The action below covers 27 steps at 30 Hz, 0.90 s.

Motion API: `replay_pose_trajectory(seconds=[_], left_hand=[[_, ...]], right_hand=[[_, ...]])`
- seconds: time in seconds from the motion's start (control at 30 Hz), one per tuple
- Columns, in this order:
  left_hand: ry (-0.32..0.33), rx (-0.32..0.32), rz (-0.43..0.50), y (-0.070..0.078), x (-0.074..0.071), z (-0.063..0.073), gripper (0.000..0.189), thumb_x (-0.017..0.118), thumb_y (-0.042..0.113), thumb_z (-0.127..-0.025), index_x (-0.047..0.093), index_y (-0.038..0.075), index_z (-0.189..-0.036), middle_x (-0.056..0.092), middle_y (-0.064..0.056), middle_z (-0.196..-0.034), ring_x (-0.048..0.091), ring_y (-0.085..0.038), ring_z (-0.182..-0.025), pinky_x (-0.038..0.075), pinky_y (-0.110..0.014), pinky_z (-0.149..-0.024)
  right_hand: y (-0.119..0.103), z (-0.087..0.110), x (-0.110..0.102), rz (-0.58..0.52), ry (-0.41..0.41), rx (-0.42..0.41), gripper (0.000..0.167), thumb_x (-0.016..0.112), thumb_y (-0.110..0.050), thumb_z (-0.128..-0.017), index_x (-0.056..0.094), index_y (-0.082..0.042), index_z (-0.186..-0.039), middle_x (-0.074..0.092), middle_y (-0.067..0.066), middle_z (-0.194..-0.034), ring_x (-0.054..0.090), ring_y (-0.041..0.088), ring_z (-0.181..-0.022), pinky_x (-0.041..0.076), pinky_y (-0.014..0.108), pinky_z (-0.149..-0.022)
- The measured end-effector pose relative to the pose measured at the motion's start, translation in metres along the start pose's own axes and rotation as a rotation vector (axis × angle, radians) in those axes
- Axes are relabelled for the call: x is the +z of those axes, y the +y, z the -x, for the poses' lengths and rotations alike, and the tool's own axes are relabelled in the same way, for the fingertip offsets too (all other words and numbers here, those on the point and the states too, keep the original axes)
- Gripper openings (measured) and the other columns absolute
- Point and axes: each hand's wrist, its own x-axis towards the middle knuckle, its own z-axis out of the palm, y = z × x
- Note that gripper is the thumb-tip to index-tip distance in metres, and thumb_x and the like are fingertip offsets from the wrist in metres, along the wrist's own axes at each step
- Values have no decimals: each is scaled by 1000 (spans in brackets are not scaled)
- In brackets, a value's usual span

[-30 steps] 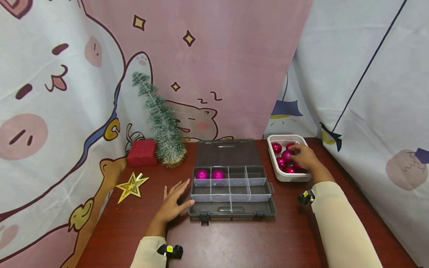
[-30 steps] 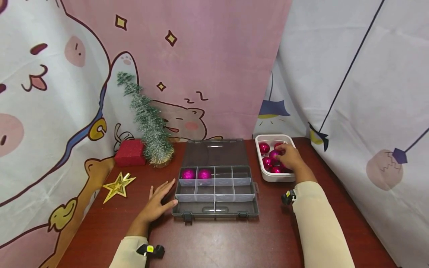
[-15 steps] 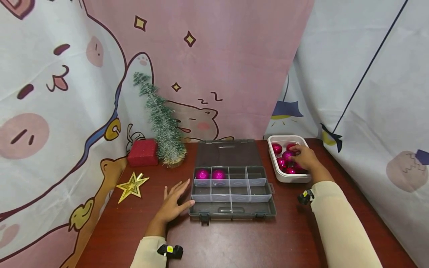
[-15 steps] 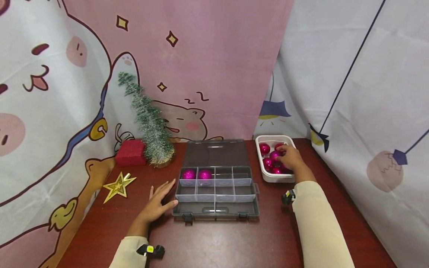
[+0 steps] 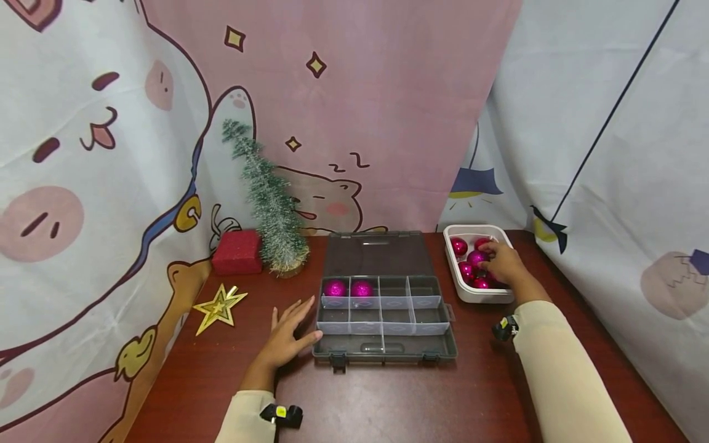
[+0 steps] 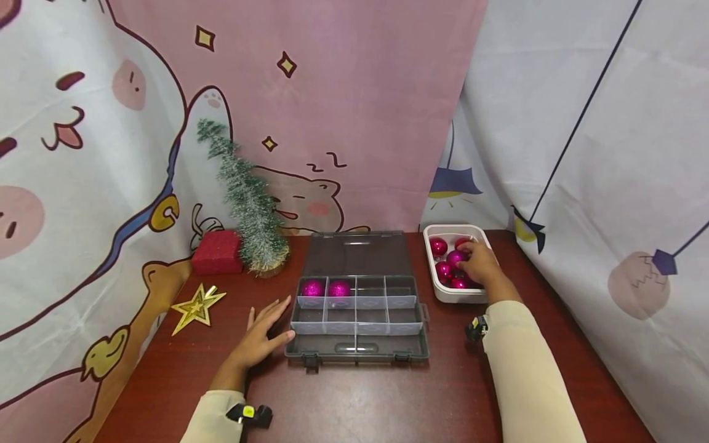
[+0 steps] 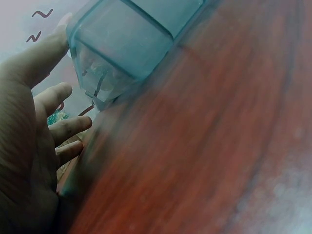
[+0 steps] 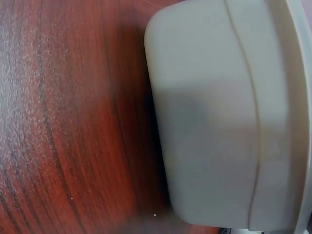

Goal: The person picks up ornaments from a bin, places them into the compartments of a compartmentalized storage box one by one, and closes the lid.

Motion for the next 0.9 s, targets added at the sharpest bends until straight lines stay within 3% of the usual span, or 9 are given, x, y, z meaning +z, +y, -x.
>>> replay_pose_trajectory(seconds=[0.23, 0.5, 0.67, 0.9], left_hand=[[-14, -16, 3, 1, -1, 1, 87, 77, 48, -96, 43, 19, -170, 49, -14, -171, 37, -51, -161, -5, -89, -121], [-3, -9, -2, 1, -1, 0, 86, 78, 47, -95, 43, 18, -169, 50, -15, -170, 37, -51, -160, -4, -89, -121], [7, -3, -5, 3, -1, 0, 86, 78, 46, -95, 44, 16, -168, 50, -16, -170, 38, -52, -159, -3, -90, -121], [5, -4, -6, 5, -1, 0, 86, 78, 45, -95, 45, 14, -168, 51, -16, -169, 38, -52, -159, -3, -90, -120]], right_hand=[[-3, 3, -2, 12, 17, -15, 42, 71, -5, -99, 63, 8, -139, 68, 39, -132, 64, 54, -126, 48, 67, -113], [-8, 10, -10, -70, 81, -46, 45, 73, -3, -100, 61, 10, -141, 65, 39, -137, 65, 57, -129, 51, 67, -112], [-14, 19, -11, -120, 154, -78, 45, 73, -2, -100, 60, 11, -142, 56, 41, -140, 63, 62, -128, 52, 70, -109], [-20, 32, -10, -215, 257, -77, 51, 73, -8, -104, 55, 8, -149, 53, 36, -145, 60, 59, -135, 50, 66, -111]])
